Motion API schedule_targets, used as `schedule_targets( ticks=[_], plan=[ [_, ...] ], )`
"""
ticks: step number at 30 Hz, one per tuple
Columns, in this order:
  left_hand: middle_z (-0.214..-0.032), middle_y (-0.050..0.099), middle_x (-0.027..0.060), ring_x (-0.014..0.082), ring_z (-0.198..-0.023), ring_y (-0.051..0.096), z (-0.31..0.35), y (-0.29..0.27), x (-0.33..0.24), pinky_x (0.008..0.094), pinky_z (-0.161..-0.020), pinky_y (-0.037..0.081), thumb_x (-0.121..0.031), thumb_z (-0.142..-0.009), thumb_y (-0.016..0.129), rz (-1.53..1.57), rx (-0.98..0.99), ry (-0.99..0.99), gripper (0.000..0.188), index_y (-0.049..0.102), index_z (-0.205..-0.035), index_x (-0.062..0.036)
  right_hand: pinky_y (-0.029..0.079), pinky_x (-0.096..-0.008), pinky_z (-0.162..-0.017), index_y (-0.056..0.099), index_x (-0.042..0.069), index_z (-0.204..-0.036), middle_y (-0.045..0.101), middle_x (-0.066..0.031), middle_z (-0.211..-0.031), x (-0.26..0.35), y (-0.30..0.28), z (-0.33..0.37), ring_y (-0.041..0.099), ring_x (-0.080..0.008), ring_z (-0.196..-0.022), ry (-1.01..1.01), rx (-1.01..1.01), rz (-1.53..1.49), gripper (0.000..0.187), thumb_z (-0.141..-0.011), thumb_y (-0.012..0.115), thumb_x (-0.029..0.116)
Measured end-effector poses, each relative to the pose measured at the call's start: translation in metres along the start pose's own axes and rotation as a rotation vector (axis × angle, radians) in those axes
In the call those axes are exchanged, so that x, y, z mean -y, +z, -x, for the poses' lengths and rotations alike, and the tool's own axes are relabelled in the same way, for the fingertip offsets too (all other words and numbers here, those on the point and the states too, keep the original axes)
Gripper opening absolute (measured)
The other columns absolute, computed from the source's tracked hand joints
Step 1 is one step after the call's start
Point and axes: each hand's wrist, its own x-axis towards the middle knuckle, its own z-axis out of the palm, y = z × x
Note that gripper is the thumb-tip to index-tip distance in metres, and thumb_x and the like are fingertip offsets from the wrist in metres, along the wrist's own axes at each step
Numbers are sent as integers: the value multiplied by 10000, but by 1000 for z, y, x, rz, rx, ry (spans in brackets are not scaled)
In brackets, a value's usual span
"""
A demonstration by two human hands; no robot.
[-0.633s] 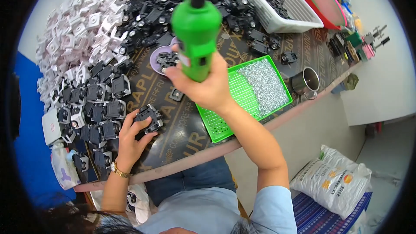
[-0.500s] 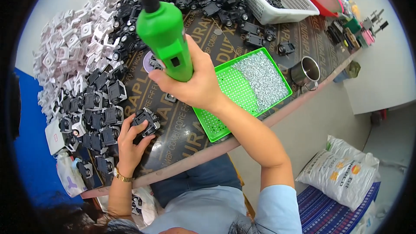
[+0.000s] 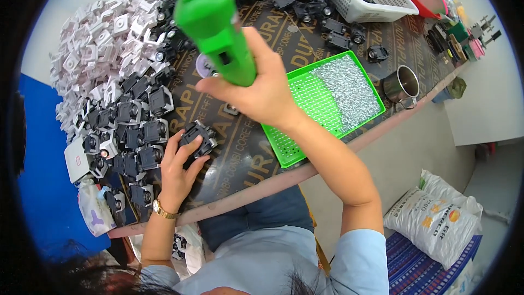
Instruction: The person assembles cooling fans by securing fan casings with screws using an electric screwdriver.
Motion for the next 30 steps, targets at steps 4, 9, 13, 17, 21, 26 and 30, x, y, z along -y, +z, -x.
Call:
schedule_targets(
  ticks=[4, 9, 13, 17, 21, 26, 30],
  plan=[
    [-1130, 536, 220, 363, -960, 562, 1, 2, -6, 394, -795, 482, -128, -680, 759, -40, -35, 21, 451, 625, -1110, -122, 444, -212, -538, 530, -3, -1041, 578, -5, -774, 19, -6, -9, 553, -67, -614, -227, -51, -42, 391, -726, 757, 42],
    [-1072, 527, 190, 345, -904, 562, 7, 1, -3, 383, -747, 490, -127, -676, 759, 37, -31, -45, 443, 612, -1093, -121, 405, -245, -434, 371, -29, -1223, 475, -43, -599, 33, 41, -2, 456, -108, -457, -174, 81, -188, 737, -826, 562, 562],
    [-979, 496, 155, 312, -856, 544, 3, -1, -7, 367, -683, 487, -126, -670, 761, 81, -47, -35, 416, 611, -1057, -109, 426, -232, -429, 390, -49, -1199, 504, -62, -591, 26, 69, 7, 482, -112, -448, -147, 137, -209, 774, -762, 660, 531],
    [-953, 481, 143, 302, -846, 538, 5, -3, -4, 359, -685, 482, -123, -676, 754, 94, -34, -52, 397, 610, -1044, -95, 420, -230, -426, 393, -46, -1199, 507, -56, -594, 19, 74, 9, 484, -109, -450, -101, 178, -227, 774, -756, 675, 521],
    [-939, 468, 150, 302, -848, 526, 6, -3, -2, 365, -704, 475, -135, -683, 748, 96, -24, -53, 390, 610, -1044, -88, 411, -227, -423, 400, -46, -1192, 507, -55, -590, 14, 78, 13, 481, -108, -450, -79, 210, -209, 767, -751, 690, 510],
    [-918, 460, 158, 295, -825, 517, 6, 0, -4, 354, -673, 476, -144, -670, 755, 19, -47, -18, 396, 623, -1040, -94, 405, -209, -485, 483, -46, -1109, 541, -40, -640, -2, 84, 18, 499, -91, -533, -95, 242, -242, 564, -720, 750, 263],
    [-902, 455, 149, 281, -808, 513, 7, 6, -6, 341, -652, 478, -146, -657, 761, 7, -108, -1, 397, 630, -1028, -96, 428, -204, -559, 530, -43, -1014, 583, -21, -680, 0, 79, 25, 532, -72, -604, 24, 172, -247, 379, -718, 754, 28]
  ],
)
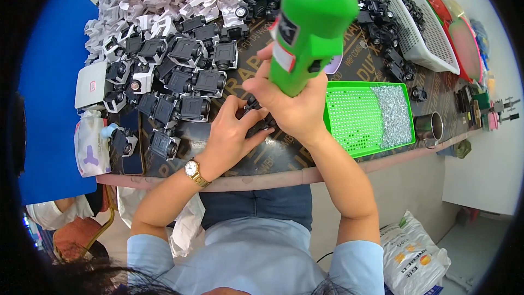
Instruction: The person assembles cooling fans by securing fan casings with screws using an electric screwdriver.
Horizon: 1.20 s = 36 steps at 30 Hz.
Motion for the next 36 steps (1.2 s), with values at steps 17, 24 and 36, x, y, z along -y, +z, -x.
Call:
schedule_targets(
  ticks=[17, 24, 36],
  plan=[
    [-927, 474, 151, 293, -813, 523, 1, 0, -1, 361, -672, 477, -157, -664, 761, 34, 1, -62, 384, 624, -1018, -101, 396, -237, -451, 413, -30, -1189, 478, -41, -639, 24, -5, -15, 450, -105, -483, -241, -66, 117, 412, -883, 597, 177],
    [-1075, 520, 169, 293, -821, 581, -2, -2, 4, 337, -707, 498, -100, -657, 775, 74, 39, -16, 425, 638, -1059, -91, 382, -239, -423, 438, -36, -1155, 489, -63, -599, 28, -82, -18, 447, -114, -450, -242, -59, 307, 452, -865, 616, 262],
    [-1120, 515, 198, 338, -905, 574, -8, -1, -1, 370, -752, 497, -99, -669, 768, 61, 92, -31, 452, 623, -1097, -105, 438, -218, -572, 531, -37, -1080, 588, -25, -710, 20, -89, -10, 550, -77, -631, -78, -101, 123, 416, -726, 743, 10]
  ],
)
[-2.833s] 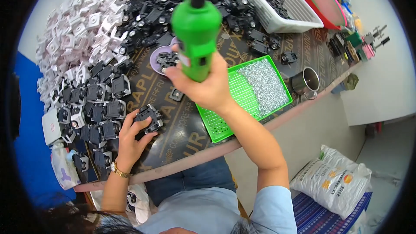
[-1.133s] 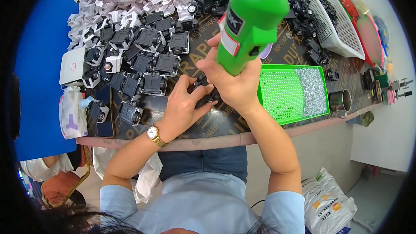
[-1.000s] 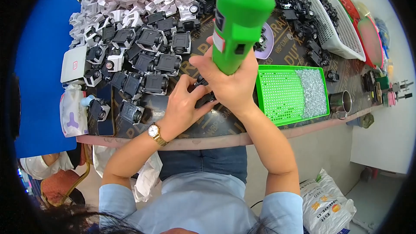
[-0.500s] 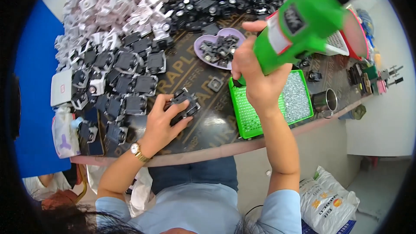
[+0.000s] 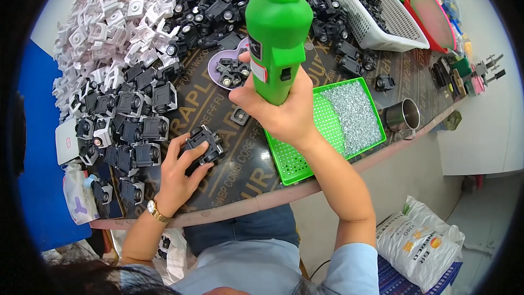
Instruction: The person assembles cooling fans by securing fan casings with screws using an electric screwdriver.
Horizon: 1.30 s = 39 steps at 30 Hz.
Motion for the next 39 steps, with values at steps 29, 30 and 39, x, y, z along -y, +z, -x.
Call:
schedule_targets(
  ticks=[29, 30, 39],
  plan=[
    [-1139, 520, 185, 317, -863, 545, 2, -7, 6, 370, -722, 492, -130, -720, 719, -58, 2, 66, 419, 601, -1122, -148, 405, -237, -428, 377, -37, -1208, 497, -54, -606, 9, 106, -7, 464, -110, -456, -158, 22, -55, 688, -823, 626, 476],
    [-1137, 521, 180, 310, -858, 546, 4, -8, 7, 367, -717, 493, -138, -721, 719, -65, 19, 54, 418, 602, -1122, -151, 403, -233, -429, 381, -40, -1206, 501, -55, -609, 4, 111, -6, 465, -109, -457, -158, 39, -64, 692, -811, 649, 462],
    [-1163, 503, 147, 299, -910, 548, 3, -11, 10, 366, -761, 481, -152, -734, 695, -2, 27, 45, 381, 612, -1106, -157, 380, -197, -437, 436, -56, -1127, 514, -43, -603, -21, 119, -3, 462, -81, -479, -66, 153, 27, 634, -752, 749, 349]
  ],
)
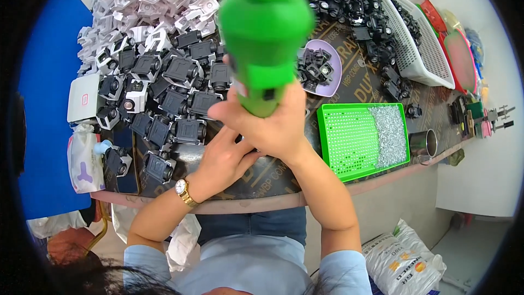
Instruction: The person assembles cooling fans by securing fan casings with screws using an electric screwdriver.
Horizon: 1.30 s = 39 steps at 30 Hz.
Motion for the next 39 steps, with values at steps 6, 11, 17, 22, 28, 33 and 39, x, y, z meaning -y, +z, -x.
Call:
schedule_targets(
  ticks=[6, 11, 17, 22, 28, 33, 39],
  plan=[
    [-1165, 490, 129, 305, -941, 532, 0, 2, 6, 382, -794, 463, -135, -748, 680, 120, 7, -7, 329, 611, -1069, -141, 420, -213, -512, 520, -9, -998, 554, -22, -687, 0, 5, 4, 513, -77, -577, 110, -79, -3, 451, -683, 802, 146],
    [-1168, 483, 120, 303, -963, 509, 3, 1, 11, 406, -821, 431, -141, -754, 678, 172, 95, 20, 304, 612, -1050, -140, 439, -237, -565, 533, 25, -954, 582, -21, -721, 3, 8, -4, 524, -76, -627, 265, 6, 168, 452, -670, 823, 225],
    [-1168, 478, 112, 298, -993, 497, -1, 0, 11, 407, -826, 413, -161, -767, 674, 212, 131, 98, 286, 619, -1047, -145, 409, -189, -534, 532, -15, -1033, 560, 12, -699, 5, 17, 4, 503, -38, -595, 33, -216, 285, 355, -741, 731, 14],
    [-1075, 494, 114, 302, -931, 533, -5, 3, 5, 402, -790, 440, -207, -739, 709, 149, 107, 97, 309, 636, -1034, -150, 381, -186, -483, 522, -1, -1093, 532, 29, -701, 12, 5, 2, 478, -30, -559, 134, -235, 184, 380, -769, 715, 39],
    [-902, 469, 95, 270, -736, 530, -2, 4, -3, 347, -624, 468, -219, -654, 777, 7, 13, -53, 411, 634, -1035, -163, 378, -223, -422, 429, -29, -1149, 484, -43, -597, 45, -58, -4, 456, -99, -464, -156, -311, -12, 439, -930, 522, 339],
    [-725, 410, 47, 218, -646, 469, -2, 11, -1, 326, -570, 398, -62, -615, 728, -155, -59, 51, 418, 649, -1019, -136, 380, -210, -419, 472, -37, -1137, 513, -24, -635, 39, -120, -1, 472, -78, -479, -39, -274, 140, 369, -882, 591, 201],
    [-958, 498, 107, 276, -860, 544, -8, 10, -9, 351, -718, 457, 48, -607, 649, -195, -86, 60, 416, 640, -1000, -85, 437, -197, -558, 517, 4, -1148, 577, -2, -804, 29, -118, 18, 530, -51, -628, 107, -156, -27, 471, -751, 753, 95]
  ],
)
